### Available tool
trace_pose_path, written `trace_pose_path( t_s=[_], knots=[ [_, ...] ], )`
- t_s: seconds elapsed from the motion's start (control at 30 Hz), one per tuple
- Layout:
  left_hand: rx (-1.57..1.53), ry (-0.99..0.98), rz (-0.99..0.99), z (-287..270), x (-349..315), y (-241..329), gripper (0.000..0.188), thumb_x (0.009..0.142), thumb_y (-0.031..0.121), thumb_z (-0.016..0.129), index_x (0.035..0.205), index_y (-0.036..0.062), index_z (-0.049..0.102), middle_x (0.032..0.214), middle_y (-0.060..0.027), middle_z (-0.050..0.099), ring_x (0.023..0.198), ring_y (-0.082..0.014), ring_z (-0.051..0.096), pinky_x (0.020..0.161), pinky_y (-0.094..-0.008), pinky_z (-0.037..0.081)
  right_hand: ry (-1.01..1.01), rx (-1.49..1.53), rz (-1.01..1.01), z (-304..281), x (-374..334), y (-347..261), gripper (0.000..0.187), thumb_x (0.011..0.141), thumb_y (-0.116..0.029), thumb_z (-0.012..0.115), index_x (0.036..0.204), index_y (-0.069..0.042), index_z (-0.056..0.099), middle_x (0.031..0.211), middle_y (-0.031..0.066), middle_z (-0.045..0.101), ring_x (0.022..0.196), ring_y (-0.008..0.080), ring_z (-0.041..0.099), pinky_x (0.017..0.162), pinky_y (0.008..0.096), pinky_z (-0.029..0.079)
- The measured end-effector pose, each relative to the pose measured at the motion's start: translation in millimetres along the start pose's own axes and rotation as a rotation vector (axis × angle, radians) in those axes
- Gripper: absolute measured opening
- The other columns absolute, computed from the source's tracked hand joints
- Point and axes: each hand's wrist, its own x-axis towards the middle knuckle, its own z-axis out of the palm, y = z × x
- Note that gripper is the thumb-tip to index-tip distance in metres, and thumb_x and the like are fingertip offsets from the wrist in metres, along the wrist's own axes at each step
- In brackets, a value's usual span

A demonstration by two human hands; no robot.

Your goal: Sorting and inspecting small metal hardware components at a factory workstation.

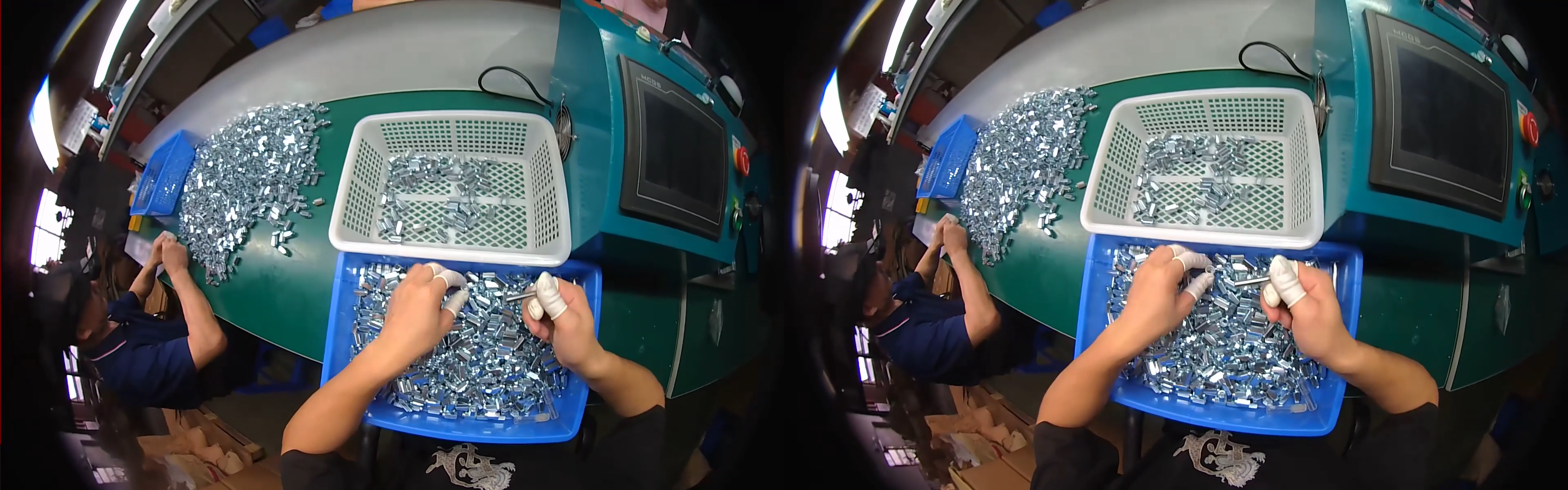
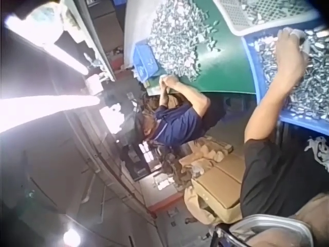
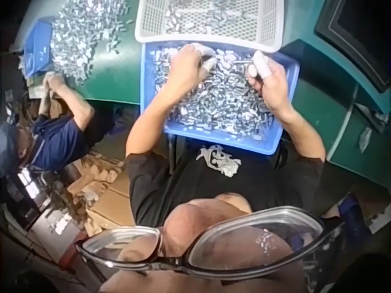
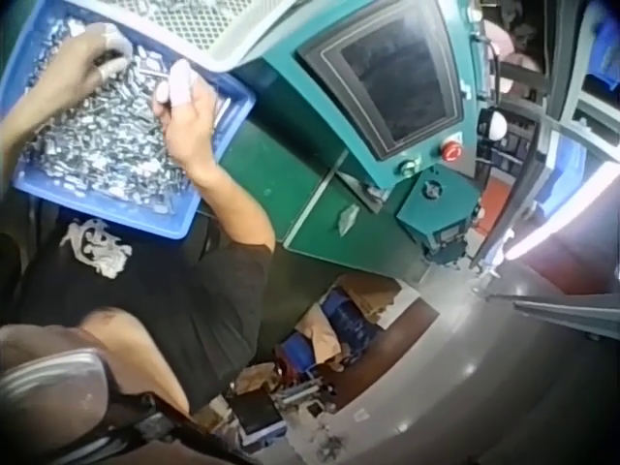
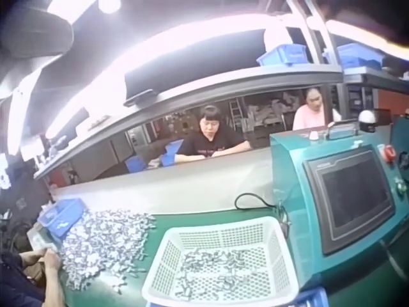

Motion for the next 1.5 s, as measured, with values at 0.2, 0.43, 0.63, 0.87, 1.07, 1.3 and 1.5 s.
trace_pose_path(
  t_s=[0.2,0.43,0.63,0.87,1.07,1.3,1.5],
  knots=[
    [-0.554,-0.228,-0.135,-17,-1,30,0.018,0.080,0.008,0.065,0.096,-0.0013,0.061,0.085,-0.0106,0.065,0.076,-0.0174,0.065,0.070,-0.0288,0.051,0.014,-0.104,-0.159,2,2,5,0.034,0.097,-0.033,0.041,0.083,-0.005,0.053,0.058,-0.0001,0.051,0.048,0.0035,0.039,0.043,0.0187,0.030],
    [-0.570,0.023,0.100,-13,-5,26,0.018,0.078,0.007,0.067,0.095,0.0043,0.062,0.080,-0.0074,0.061,0.073,-0.0207,0.059,0.065,-0.0309,0.048,0.027,-0.189,-0.103,7,2,6,0.038,0.097,-0.030,0.042,0.067,-0.007,0.049,0.056,-0.0014,0.049,0.049,0.0037,0.038,0.046,0.0203,0.029],
    [-0.806,-0.070,-0.054,-9,-8,30,0.012,0.086,0.009,0.059,0.092,-0.0005,0.060,0.083,-0.0131,0.063,0.075,-0.0224,0.061,0.066,-0.0320,0.047,0.045,-0.193,-0.106,6,-3,9,0.036,0.097,-0.030,0.042,0.070,-0.007,0.050,0.056,-0.0004,0.050,0.047,0.0033,0.038,0.044,0.0191,0.028],
    [-0.601,0.133,0.238,6,-11,32,0.014,0.076,0.001,0.062,0.088,0.0024,0.056,0.076,-0.0109,0.054,0.075,-0.0313,0.053,0.070,-0.0385,0.045,-0.037,-0.240,-0.068,8,-2,10,0.037,0.096,-0.030,0.043,0.068,-0.007,0.051,0.055,0.0004,0.053,0.045,0.0034,0.039,0.043,0.0185,0.029],
    [-0.510,0.203,0.256,-3,-12,36,0.020,0.073,0.006,0.067,0.089,0.0036,0.056,0.078,-0.0105,0.055,0.075,-0.0306,0.054,0.068,-0.0393,0.045,-0.020,-0.135,-0.016,8,-1,11,0.036,0.096,-0.030,0.045,0.071,-0.006,0.053,0.056,0.0005,0.053,0.045,0.0037,0.041,0.042,0.0186,0.029],
    [-0.450,-0.162,-0.048,-5,-13,33,0.022,0.086,0.023,0.056,0.076,0.0038,0.059,0.068,-0.0164,0.056,0.066,-0.0355,0.055,0.058,-0.0426,0.041,0.014,-0.178,-0.182,6,-4,16,0.034,0.096,-0.031,0.044,0.077,-0.005,0.053,0.055,-0.0004,0.051,0.045,0.0032,0.039,0.042,0.0184,0.029],
    [-0.527,0.159,0.143,1,-10,37,0.014,0.078,0.013,0.066,0.077,0.0019,0.057,0.066,-0.0117,0.052,0.066,-0.0317,0.053,0.061,-0.0406,0.042,0.021,-0.188,-0.145,0,-4,21,0.033,0.097,-0.030,0.042,0.077,-0.005,0.053,0.055,-0.0001,0.051,0.044,0.0037,0.040,0.041,0.0183,0.028]
  ],
)
